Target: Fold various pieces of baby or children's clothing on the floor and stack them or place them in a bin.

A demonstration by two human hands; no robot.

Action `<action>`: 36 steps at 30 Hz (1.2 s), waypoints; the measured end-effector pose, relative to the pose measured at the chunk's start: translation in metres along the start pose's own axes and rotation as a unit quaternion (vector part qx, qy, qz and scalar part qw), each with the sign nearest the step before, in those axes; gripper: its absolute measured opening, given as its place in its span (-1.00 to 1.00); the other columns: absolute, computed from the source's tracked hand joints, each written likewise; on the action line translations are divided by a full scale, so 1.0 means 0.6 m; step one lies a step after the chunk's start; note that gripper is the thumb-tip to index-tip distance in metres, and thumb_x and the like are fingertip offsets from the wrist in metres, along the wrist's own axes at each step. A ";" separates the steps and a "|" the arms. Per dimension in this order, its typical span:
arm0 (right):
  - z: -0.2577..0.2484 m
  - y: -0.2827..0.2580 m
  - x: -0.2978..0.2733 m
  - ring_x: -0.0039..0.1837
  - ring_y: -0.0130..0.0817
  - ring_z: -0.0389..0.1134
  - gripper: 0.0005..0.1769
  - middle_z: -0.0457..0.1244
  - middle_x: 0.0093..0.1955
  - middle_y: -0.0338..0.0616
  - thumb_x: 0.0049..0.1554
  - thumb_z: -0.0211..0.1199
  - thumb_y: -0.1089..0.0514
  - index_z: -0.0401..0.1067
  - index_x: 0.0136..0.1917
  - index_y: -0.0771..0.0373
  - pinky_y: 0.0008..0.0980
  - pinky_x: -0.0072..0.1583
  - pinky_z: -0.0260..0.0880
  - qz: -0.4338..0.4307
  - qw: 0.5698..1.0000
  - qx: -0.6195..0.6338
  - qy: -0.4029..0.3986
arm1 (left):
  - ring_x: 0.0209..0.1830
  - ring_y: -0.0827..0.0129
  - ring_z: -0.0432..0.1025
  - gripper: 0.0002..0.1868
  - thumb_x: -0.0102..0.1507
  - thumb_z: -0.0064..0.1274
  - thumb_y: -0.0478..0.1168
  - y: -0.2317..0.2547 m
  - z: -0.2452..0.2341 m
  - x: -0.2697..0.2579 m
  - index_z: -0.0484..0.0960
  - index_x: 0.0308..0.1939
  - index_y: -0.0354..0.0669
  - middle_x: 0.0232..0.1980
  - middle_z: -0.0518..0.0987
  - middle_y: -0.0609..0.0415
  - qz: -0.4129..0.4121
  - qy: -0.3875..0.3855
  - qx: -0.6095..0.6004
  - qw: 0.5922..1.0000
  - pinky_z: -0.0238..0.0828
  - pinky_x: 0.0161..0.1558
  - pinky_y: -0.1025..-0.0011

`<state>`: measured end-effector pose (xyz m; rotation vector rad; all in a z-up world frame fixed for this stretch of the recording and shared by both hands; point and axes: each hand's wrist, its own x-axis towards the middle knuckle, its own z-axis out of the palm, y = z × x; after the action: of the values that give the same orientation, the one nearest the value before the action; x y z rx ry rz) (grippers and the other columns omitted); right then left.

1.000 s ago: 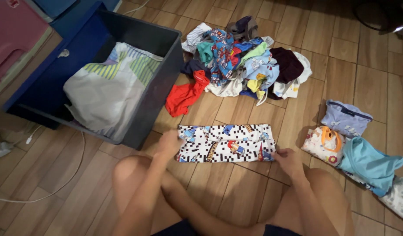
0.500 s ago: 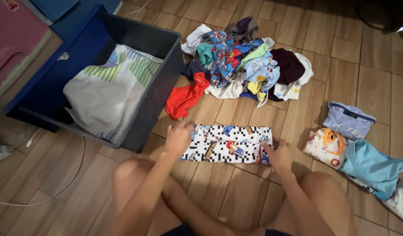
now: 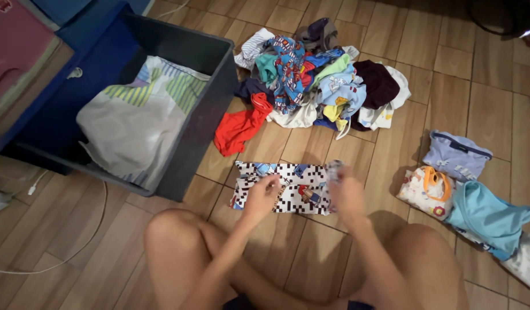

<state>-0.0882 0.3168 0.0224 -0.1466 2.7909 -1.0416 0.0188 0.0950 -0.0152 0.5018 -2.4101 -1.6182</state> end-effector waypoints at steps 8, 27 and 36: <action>0.128 -0.020 0.011 -0.14 -0.03 0.49 -0.50 0.41 -0.11 0.20 0.10 0.36 0.00 0.30 0.15 0.31 -0.11 -0.14 0.48 -0.026 0.977 0.195 -0.086 | 0.00 0.18 0.58 -0.71 0.37 -0.08 -0.34 -0.014 0.068 0.001 0.60 0.14 -0.31 0.04 0.68 -0.13 0.033 0.208 -0.070 0.975 0.48 0.10 0.31; 0.069 0.141 -0.035 0.35 -0.14 0.36 -0.28 0.25 0.41 0.05 0.25 0.01 -0.27 0.25 0.45 0.29 -0.11 0.35 0.36 0.216 0.805 0.518 -0.191 | 0.50 -0.17 0.10 -0.42 0.36 -0.05 -0.15 -0.034 0.238 -0.026 0.30 0.35 -0.52 0.44 0.28 -0.44 0.032 0.049 0.233 0.971 -0.02 0.38 -0.15; -0.009 -0.003 -0.091 0.40 0.03 0.27 0.11 0.21 0.44 0.09 0.09 -0.20 -0.64 0.19 0.50 0.28 0.13 0.38 0.20 0.206 0.646 0.668 -0.306 | -0.08 0.36 0.56 -0.65 0.41 0.00 -0.16 0.075 0.164 -0.045 0.59 0.12 -0.39 -0.01 0.66 0.00 -0.183 -0.097 -0.603 0.770 0.47 -0.03 0.38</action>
<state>-0.0355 0.3269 0.0335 0.2651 0.8825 -2.0278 0.0024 0.2050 -0.0104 0.5269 -0.8673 -2.9775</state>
